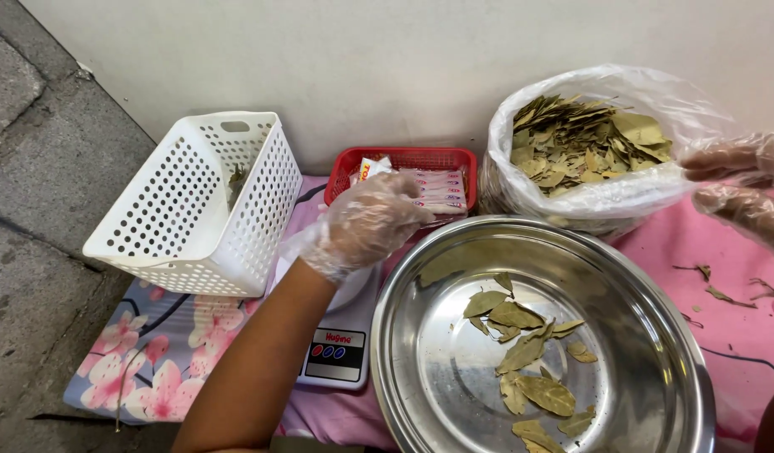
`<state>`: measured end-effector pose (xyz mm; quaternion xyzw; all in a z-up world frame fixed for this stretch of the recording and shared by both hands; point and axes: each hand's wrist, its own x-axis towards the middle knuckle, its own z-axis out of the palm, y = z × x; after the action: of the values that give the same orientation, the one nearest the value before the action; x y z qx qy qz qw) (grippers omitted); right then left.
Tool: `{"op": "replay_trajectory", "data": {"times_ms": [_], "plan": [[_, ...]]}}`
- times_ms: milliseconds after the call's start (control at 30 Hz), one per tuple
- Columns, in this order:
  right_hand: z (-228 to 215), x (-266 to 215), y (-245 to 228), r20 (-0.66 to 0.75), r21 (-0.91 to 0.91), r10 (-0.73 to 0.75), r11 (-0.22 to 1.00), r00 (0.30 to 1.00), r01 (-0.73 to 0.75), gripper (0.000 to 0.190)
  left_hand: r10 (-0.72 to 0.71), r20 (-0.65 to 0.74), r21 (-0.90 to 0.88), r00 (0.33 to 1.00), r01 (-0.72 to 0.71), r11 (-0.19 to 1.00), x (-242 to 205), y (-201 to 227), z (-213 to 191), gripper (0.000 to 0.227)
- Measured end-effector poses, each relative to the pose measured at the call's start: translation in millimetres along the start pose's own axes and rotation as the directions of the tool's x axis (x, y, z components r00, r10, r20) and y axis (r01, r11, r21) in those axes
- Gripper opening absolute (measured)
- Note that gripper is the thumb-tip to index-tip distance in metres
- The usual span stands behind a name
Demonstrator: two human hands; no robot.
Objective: The person, wearing gloves, sorts through a large bag of dried bay leaves, transferring them by hand into a metal bowl, then weighs small batches on a digital scale and places them into a white plastic basket.
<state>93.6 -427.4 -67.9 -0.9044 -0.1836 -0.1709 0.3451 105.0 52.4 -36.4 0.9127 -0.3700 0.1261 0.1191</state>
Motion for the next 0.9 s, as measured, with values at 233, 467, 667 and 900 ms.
{"op": "replay_trajectory", "data": {"times_ms": [233,467,667,900], "plan": [[-9.8,-4.0,-47.0,-0.002,-0.063,0.012,0.998,1.0,-0.012,0.048,0.148,0.115,0.214,0.982,-0.17,0.962,21.5,-48.1,48.9,0.054],[-8.7,-3.3,-41.4,-0.001,-0.078,0.055,0.995,0.998,-0.055,0.053,0.265,-0.101,0.345,0.959,-0.216,0.914,18.3,-41.5,55.5,0.024],[-7.4,-3.6,-48.9,0.033,-0.039,0.04,0.998,0.999,-0.039,0.053,-0.069,0.296,0.482,0.953,-0.086,0.872,41.3,-43.0,61.9,0.053],[-14.1,-7.3,-117.8,0.001,-0.1,0.127,0.987,0.992,-0.126,0.049,-0.628,0.707,0.524,0.326,0.356,0.774,86.8,-10.4,20.9,0.161]]}}
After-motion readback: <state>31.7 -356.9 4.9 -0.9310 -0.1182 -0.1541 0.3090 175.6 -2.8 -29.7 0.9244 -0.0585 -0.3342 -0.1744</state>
